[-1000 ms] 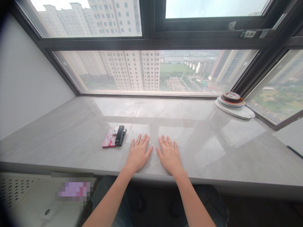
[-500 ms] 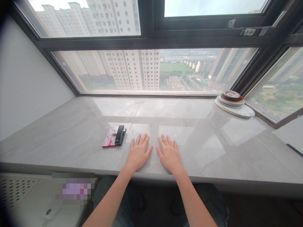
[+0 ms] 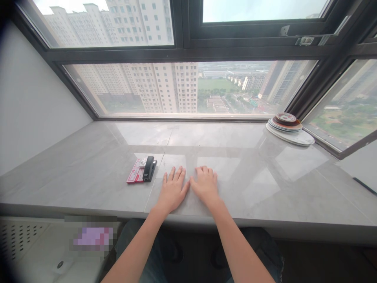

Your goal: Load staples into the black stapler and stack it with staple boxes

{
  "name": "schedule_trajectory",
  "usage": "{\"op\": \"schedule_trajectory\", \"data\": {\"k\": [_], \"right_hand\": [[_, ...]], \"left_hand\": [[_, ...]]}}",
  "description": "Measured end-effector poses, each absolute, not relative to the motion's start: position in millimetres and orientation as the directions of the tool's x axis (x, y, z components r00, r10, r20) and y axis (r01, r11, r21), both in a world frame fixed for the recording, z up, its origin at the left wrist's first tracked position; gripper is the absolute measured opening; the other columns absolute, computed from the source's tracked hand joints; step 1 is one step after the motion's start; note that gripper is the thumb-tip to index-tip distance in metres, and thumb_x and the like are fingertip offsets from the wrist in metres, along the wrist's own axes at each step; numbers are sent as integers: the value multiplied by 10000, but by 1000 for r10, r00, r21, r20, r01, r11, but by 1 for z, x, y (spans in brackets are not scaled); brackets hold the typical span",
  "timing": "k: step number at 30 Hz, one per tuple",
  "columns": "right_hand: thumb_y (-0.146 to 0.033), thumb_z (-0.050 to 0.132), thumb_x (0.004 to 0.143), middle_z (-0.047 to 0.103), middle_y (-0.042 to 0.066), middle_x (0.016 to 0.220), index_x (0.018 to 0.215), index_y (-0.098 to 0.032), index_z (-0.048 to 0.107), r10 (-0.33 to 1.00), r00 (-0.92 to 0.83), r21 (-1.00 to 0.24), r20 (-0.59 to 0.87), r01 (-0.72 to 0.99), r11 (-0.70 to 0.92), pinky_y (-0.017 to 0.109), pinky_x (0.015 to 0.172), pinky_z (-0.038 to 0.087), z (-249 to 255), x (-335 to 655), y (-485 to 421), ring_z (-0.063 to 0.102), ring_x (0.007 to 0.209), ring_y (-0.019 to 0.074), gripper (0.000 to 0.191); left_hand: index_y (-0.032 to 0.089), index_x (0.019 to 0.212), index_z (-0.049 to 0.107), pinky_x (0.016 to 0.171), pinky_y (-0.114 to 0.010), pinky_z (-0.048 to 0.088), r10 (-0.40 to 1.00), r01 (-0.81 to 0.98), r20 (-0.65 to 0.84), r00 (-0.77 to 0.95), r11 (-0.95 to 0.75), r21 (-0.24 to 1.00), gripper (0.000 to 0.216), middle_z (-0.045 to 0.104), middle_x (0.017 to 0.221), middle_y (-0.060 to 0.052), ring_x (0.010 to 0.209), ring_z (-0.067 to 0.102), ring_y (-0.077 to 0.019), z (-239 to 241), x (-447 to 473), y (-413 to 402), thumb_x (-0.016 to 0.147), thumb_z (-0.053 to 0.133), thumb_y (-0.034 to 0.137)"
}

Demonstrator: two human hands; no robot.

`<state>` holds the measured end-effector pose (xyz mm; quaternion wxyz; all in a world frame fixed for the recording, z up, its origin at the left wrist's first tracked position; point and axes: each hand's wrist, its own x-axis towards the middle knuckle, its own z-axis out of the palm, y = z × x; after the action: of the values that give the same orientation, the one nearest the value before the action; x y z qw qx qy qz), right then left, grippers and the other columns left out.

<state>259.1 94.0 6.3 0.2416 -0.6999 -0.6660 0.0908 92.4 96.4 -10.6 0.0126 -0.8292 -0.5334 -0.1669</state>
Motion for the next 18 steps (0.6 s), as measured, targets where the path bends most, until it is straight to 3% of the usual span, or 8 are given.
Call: {"op": "schedule_trajectory", "data": {"k": [2,6,10,14,18], "right_hand": [[-458,482,1003,636,144,1358,1438,-197,577,978,32,-562,207,822,92,450,1124,382,21,232,113,541,1290,311,517],[-583,484,994,543,127,1464,1563,-212,399,961,-177,-711,214,646,277,409,1031,465,46,155,154,517,1312,299,685],[-667,596,899,493,193,1473,1568,-147,348,961,-241,-678,138,684,269,460,999,478,49,92,186,471,1325,359,882],[-391,663,887,543,186,1407,1545,-138,379,944,-279,-557,175,763,328,429,993,467,43,87,198,487,1284,336,760],[-86,573,828,647,99,1276,1405,-214,555,929,-320,-527,188,765,370,352,998,439,41,144,188,565,1180,254,591]], "left_hand": [[276,1633,296,1253,-639,163,872,881,280,402,-452,142,591,301,1696,-57,1585,173,-353,-12,90,95,1061,350,414],[230,1668,166,1276,-587,157,838,849,279,469,-515,119,678,275,1703,-86,1600,132,-328,-18,80,89,1033,392,309],[177,1661,171,1281,-534,200,830,833,246,501,-540,123,664,243,1711,-108,1596,166,-312,-24,70,79,1044,368,325],[190,1630,268,1268,-548,215,828,822,183,531,-555,127,604,326,1677,-121,1575,238,-318,-12,61,65,1042,348,302],[271,1533,443,1226,-496,319,804,782,166,571,-594,189,509,499,1558,-80,1473,413,-299,18,45,60,1039,430,392]]}}
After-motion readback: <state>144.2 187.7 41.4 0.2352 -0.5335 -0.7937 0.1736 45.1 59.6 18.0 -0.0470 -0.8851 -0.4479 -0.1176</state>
